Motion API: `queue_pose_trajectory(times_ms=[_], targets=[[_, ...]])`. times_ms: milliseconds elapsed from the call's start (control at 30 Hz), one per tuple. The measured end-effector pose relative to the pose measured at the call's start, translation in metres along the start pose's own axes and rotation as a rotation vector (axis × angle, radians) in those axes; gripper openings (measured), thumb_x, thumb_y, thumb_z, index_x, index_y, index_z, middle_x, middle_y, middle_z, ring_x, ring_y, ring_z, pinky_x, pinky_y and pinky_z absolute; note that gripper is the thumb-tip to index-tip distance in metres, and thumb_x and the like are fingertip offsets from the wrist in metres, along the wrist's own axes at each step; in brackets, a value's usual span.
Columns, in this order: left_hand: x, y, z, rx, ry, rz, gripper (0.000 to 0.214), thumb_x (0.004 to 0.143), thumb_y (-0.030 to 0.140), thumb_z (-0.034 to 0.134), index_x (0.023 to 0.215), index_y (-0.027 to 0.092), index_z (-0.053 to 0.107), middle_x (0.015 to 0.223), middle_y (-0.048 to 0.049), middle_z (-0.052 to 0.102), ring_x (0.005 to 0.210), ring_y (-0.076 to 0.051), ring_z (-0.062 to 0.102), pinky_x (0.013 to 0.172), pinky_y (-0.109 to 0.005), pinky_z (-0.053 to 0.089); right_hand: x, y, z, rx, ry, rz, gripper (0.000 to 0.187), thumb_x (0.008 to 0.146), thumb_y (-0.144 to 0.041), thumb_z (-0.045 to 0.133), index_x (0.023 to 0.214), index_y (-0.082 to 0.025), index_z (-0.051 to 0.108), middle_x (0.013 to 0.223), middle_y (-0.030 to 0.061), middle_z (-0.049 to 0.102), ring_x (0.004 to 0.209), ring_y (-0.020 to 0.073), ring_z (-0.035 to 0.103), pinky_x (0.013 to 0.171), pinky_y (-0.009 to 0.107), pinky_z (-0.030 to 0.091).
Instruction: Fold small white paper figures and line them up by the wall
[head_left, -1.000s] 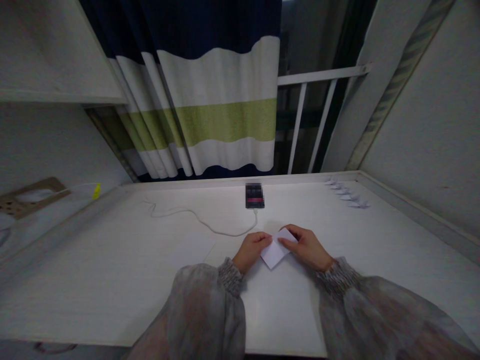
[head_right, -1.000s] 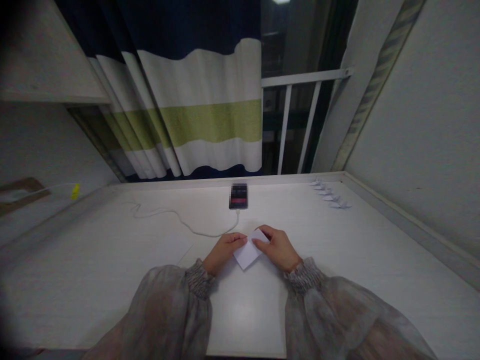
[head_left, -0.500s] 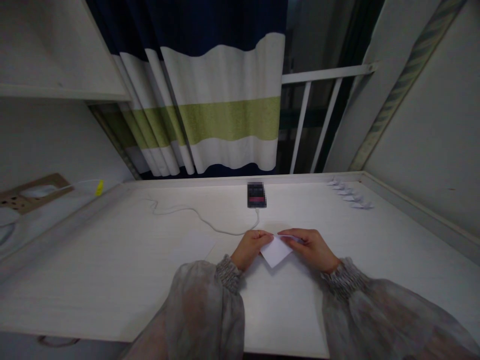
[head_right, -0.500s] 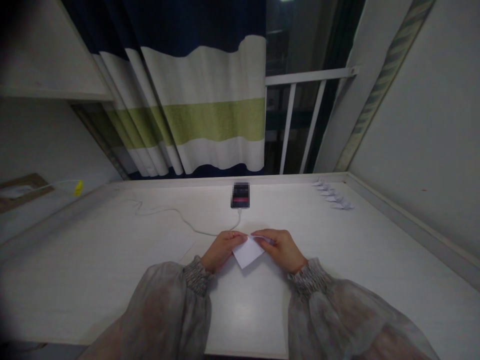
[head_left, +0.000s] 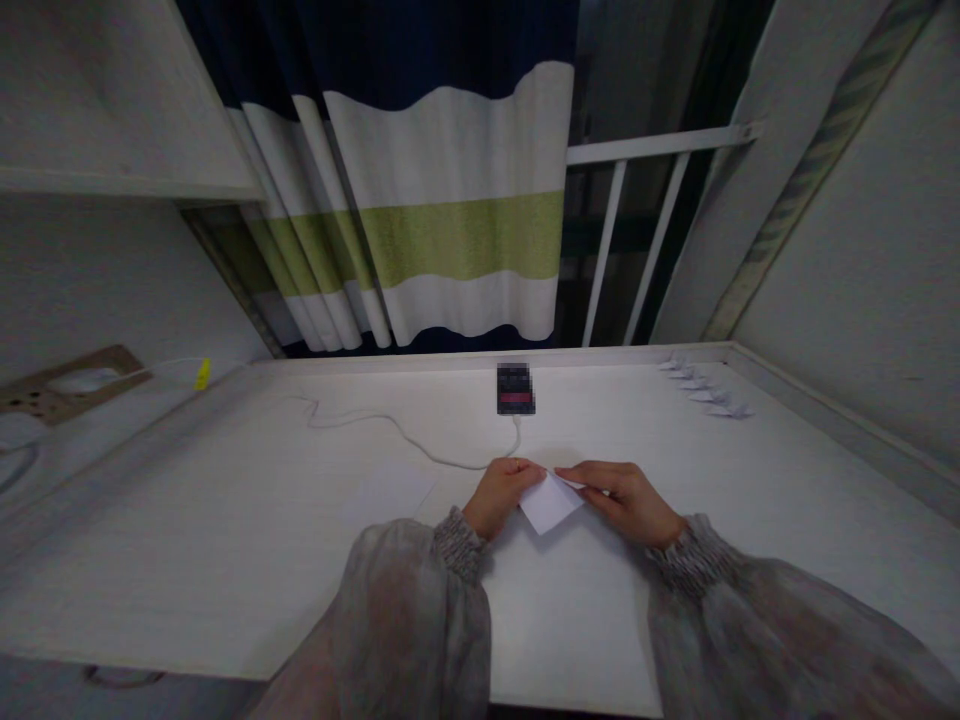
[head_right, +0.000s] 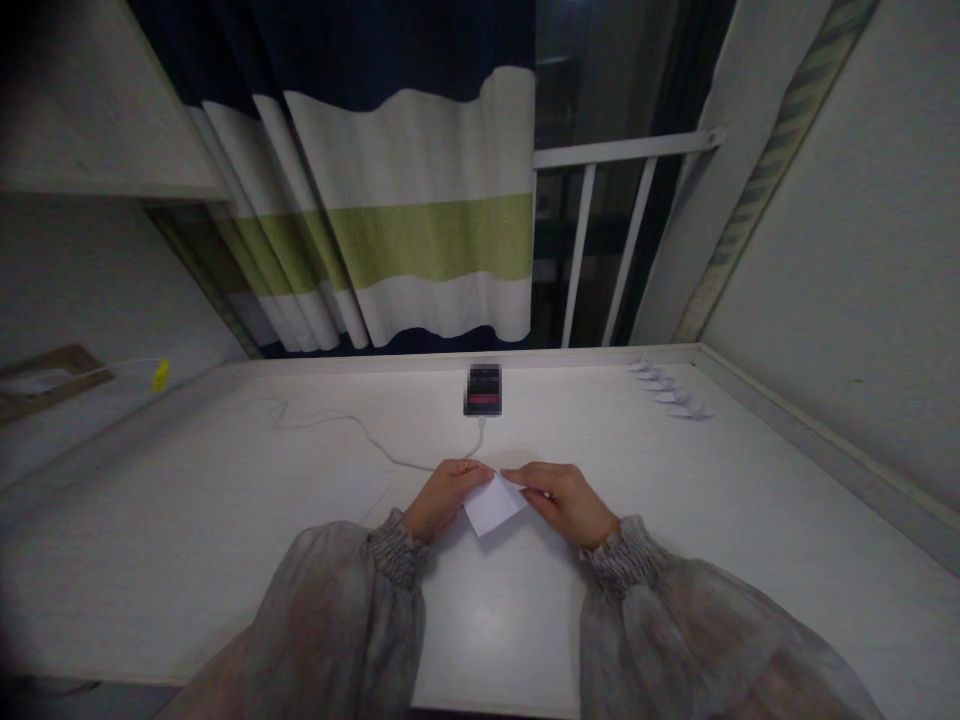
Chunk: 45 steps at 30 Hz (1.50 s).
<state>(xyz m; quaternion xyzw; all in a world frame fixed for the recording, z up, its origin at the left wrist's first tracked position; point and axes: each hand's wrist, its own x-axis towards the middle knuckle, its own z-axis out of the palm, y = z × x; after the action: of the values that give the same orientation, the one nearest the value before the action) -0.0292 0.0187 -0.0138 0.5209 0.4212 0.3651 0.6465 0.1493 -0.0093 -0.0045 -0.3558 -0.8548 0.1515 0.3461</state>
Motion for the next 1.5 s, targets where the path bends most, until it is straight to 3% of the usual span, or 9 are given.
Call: queue_pose_trajectory(times_ms=[267,467,767,1067,1200,1300,1400,1500], targets=[[-0.002,0.004,-0.001,-0.087,0.020,-0.041,0.018,0.058,0.028,0.059,0.054,0.010,0.057,0.045,0.0027,0.045,0.044,-0.007,0.037,0.046,-0.022,0.023,0.000,0.003,-0.002,-0.035,0.041,-0.111,0.026,0.080,-0.012,0.043,0.098,-0.017,0.061,0.092,0.0087,0.064,0.084,0.0133,0.060,0.074,0.024,0.049],[-0.005,0.006,0.000,-0.149,0.013,-0.038,0.016,0.056,0.026,0.060,0.055,0.010,0.058,0.046,0.0021,0.047,0.046,-0.007,0.039,0.046,-0.022,0.024,0.001,0.002,-0.002,-0.002,0.083,-0.104,0.025,0.079,-0.011,0.043,0.092,-0.017,0.063,0.090,0.0085,0.063,0.082,0.0126,0.060,0.072,0.023,0.049],[-0.005,0.009,0.001,-0.205,0.009,-0.028,0.013,0.056,0.023,0.061,0.057,0.010,0.060,0.051,0.0004,0.051,0.049,-0.008,0.042,0.047,-0.021,0.027,0.001,0.000,-0.003,0.032,0.023,-0.095,0.033,0.079,-0.011,0.038,0.102,-0.022,0.060,0.096,0.0075,0.060,0.088,0.0149,0.057,0.074,0.028,0.047],[-0.003,0.007,0.000,-0.123,-0.004,-0.051,0.026,0.052,0.032,0.070,0.062,0.009,0.061,0.051,-0.0001,0.054,0.045,-0.007,0.043,0.046,-0.021,0.028,0.001,-0.001,-0.003,0.047,0.009,-0.106,0.039,0.076,-0.006,0.036,0.103,-0.021,0.059,0.100,0.0080,0.058,0.092,0.0151,0.055,0.079,0.030,0.046],[-0.001,0.003,-0.002,-0.101,0.037,-0.002,0.027,0.053,0.033,0.069,0.063,0.009,0.061,0.052,0.0000,0.055,0.046,-0.007,0.044,0.047,-0.020,0.030,0.004,-0.005,-0.005,0.156,-0.031,-0.032,0.033,0.076,-0.012,0.043,0.104,-0.021,0.059,0.106,0.0078,0.057,0.098,0.0170,0.053,0.084,0.033,0.043],[0.000,0.001,-0.001,-0.044,0.054,0.043,0.028,0.055,0.034,0.068,0.064,0.009,0.061,0.053,-0.0001,0.056,0.046,-0.007,0.044,0.047,-0.020,0.031,0.006,-0.006,-0.003,0.273,-0.009,0.128,0.029,0.080,-0.023,0.044,0.103,-0.019,0.059,0.105,0.0076,0.058,0.098,0.0177,0.053,0.086,0.033,0.041],[-0.001,-0.001,0.001,0.018,0.052,0.069,0.027,0.055,0.035,0.067,0.064,0.010,0.061,0.052,0.0005,0.056,0.046,-0.007,0.044,0.046,-0.020,0.031,0.008,-0.004,0.003,0.331,0.023,0.362,0.030,0.080,-0.034,0.043,0.094,-0.016,0.063,0.090,0.0063,0.064,0.084,0.0166,0.058,0.075,0.030,0.046],[-0.002,-0.001,0.004,0.057,0.049,0.078,0.027,0.056,0.036,0.066,0.062,0.011,0.061,0.051,0.0013,0.054,0.046,-0.007,0.042,0.045,-0.020,0.030,0.009,-0.002,0.009,0.374,0.002,0.480,0.029,0.076,-0.036,0.048,0.077,-0.013,0.065,0.070,0.0036,0.063,0.066,0.0137,0.056,0.061,0.025,0.045]])
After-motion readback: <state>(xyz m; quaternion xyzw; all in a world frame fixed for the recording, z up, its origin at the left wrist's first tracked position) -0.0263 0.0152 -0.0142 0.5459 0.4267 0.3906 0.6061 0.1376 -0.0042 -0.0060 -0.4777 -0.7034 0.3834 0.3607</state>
